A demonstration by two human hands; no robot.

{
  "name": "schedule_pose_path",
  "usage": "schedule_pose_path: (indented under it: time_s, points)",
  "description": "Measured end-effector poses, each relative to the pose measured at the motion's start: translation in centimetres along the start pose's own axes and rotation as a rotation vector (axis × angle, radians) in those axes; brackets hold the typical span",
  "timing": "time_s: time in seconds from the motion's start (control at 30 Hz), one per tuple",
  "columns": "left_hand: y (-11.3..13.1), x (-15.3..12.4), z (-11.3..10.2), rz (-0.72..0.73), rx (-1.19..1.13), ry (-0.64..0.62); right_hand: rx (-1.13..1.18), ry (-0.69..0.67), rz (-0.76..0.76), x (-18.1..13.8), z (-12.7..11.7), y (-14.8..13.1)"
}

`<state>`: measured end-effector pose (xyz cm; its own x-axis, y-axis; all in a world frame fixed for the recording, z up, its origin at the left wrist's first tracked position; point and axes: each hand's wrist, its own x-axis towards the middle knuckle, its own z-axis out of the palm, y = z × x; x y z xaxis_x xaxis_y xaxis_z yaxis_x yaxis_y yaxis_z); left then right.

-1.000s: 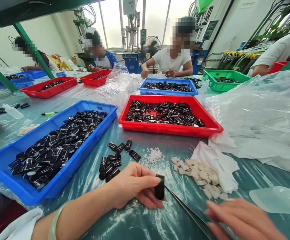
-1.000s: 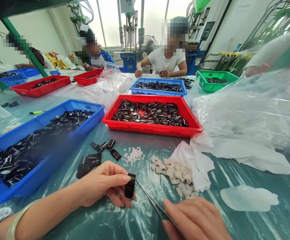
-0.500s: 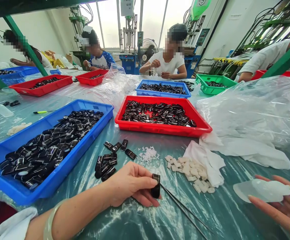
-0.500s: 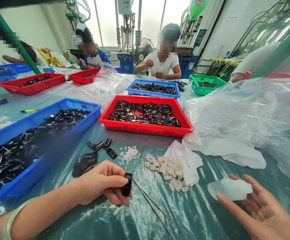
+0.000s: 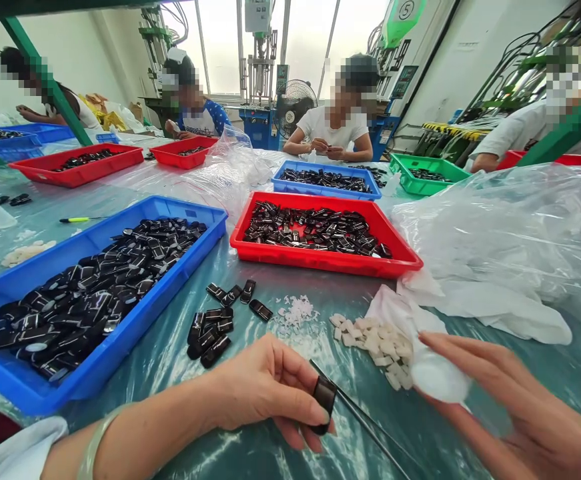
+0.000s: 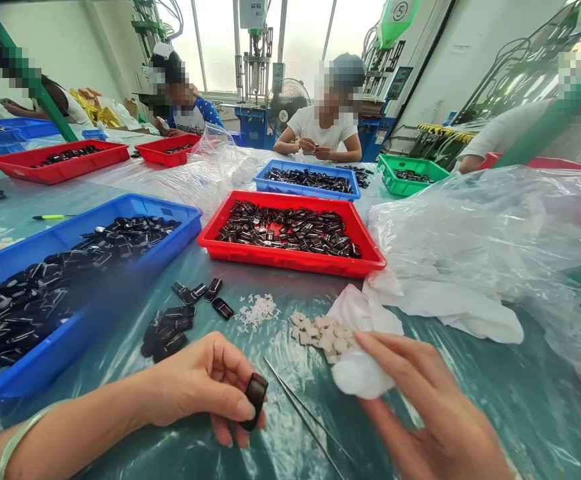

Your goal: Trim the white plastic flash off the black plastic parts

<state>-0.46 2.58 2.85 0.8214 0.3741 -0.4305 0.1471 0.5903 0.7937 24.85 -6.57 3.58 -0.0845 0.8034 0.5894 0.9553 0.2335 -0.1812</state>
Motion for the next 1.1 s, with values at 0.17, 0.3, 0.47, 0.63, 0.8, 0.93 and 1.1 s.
schedule_pose_path:
  time_s: [0.17,0.3,0.47,0.63,0.8,0.93,1.1]
  points:
    - [-0.1,-0.2,0.0,-0.008,-0.002,-0.033,-0.078,-0.067,-0.287,2.3,0.8,-2.5]
    - [-0.1,-0.3,0.1,-0.017,-0.004,-0.039,-0.088,-0.091,-0.341,2.7,1.3,-3.0]
    - [-0.3,0.0,-0.1,-0.039,-0.010,-0.057,-0.084,-0.040,-0.316,2.7,1.3,-3.5]
    - [-0.6,0.1,-0.3,-0.035,-0.003,-0.089,-0.084,-0.036,-0.341,2.2,1.2,-3.8]
    - [-0.5,0.1,-0.3,-0.072,0.011,-0.084,-0.034,-0.032,-0.217,1.8,1.4,-5.0]
    - [-0.6,0.2,-0.3,-0.088,-0.001,-0.096,-0.020,0.003,-0.224,1.7,1.4,-5.6]
    - [-0.6,0.2,-0.3,-0.095,-0.010,-0.109,-0.017,0.014,-0.213,1.6,1.5,-5.4]
